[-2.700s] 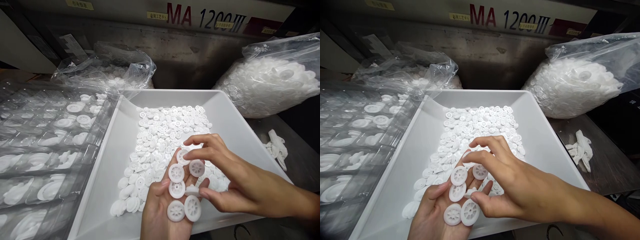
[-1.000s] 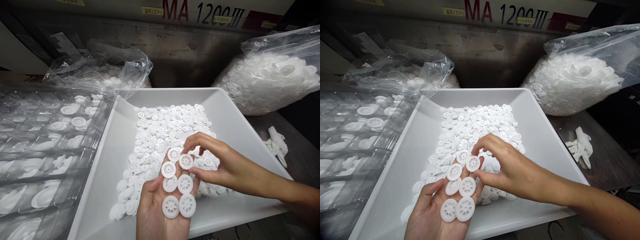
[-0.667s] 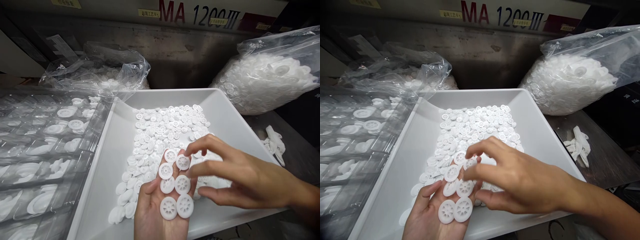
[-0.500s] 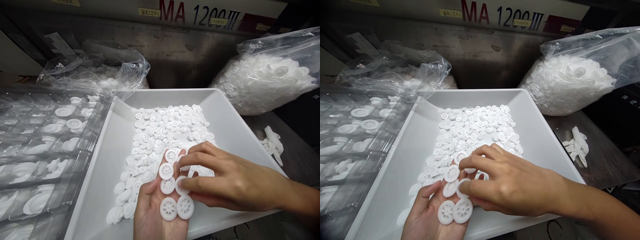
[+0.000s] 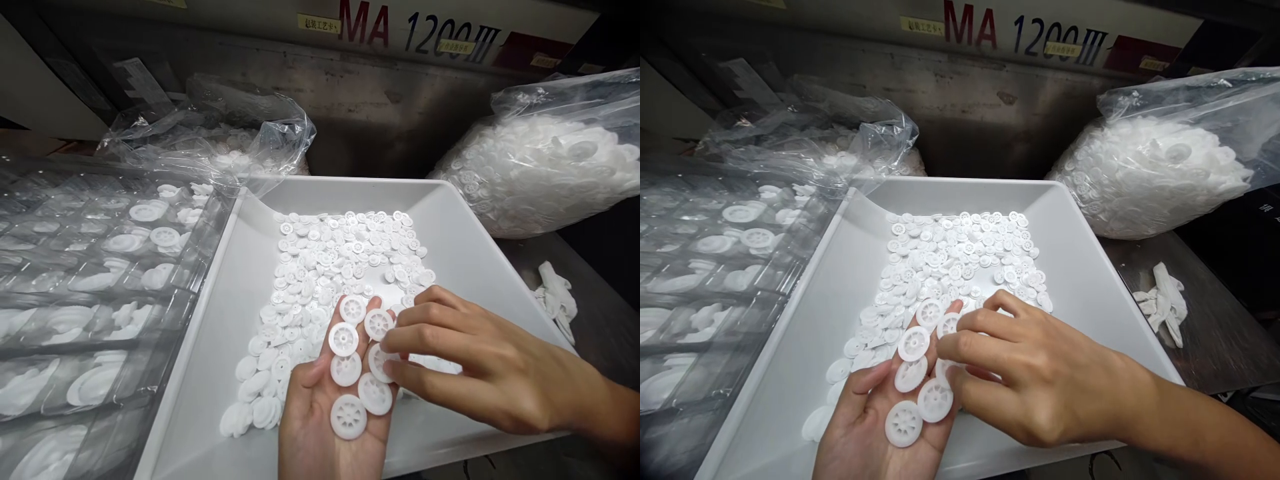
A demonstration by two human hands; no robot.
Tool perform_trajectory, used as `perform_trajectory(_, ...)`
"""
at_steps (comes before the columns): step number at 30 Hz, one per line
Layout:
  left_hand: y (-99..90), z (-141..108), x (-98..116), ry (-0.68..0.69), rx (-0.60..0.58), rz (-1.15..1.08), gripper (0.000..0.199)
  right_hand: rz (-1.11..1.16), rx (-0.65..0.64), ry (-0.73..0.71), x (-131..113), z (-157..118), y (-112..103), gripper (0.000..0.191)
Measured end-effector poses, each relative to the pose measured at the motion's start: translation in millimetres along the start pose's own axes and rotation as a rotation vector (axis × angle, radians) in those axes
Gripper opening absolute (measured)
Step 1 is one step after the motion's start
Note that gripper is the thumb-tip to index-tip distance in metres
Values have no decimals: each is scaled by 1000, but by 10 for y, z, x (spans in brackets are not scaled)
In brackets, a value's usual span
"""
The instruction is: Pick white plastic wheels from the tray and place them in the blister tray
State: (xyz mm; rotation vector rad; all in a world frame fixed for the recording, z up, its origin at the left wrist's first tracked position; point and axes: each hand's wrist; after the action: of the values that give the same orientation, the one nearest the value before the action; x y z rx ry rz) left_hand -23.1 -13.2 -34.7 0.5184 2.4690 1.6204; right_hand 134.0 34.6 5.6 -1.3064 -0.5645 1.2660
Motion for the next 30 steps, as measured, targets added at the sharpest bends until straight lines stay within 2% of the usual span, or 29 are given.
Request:
perform_trajectory(4,-49,-69,-46,-6,-10,9,69,-18,-64,-1,-26,-21,-33,26)
perform_trajectory(9,-66,-149,-77,-10,117,-86,81,-144,-56,-39,-9,-65,-28,18)
perform_trajectory(11,-47,-155,-69,-15,129,-115,84,-134,-45,-36,-11,-66,-23,14)
perform_trajectory(14,-50,-150,-62,-24,88,-163,87,-75,-15,-29,-39,-34,-2,11)
perform_trajectory(20,-126,-143,-83,-66,-91,-219,90,-102,38,-23,-110,26,124,24)
perform_trajectory(24,-123,-132,-82,-47,-64,-211,83,-111,26,-43,-114,-14,179,27)
perform_trajectory(30,-232,-79,-103,-72,-216,-231,81,-105,16,-39,-121,-37,172,27)
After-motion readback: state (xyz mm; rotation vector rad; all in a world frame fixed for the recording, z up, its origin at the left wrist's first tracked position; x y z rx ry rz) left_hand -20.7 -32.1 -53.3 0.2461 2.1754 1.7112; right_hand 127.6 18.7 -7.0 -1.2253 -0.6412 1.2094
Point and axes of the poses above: each hand's wrist, its own z-axis towards the middle knuckle, its own y-axis out of the palm, x = y × z, and after that the axes turned 1 degree about -x, right-handed
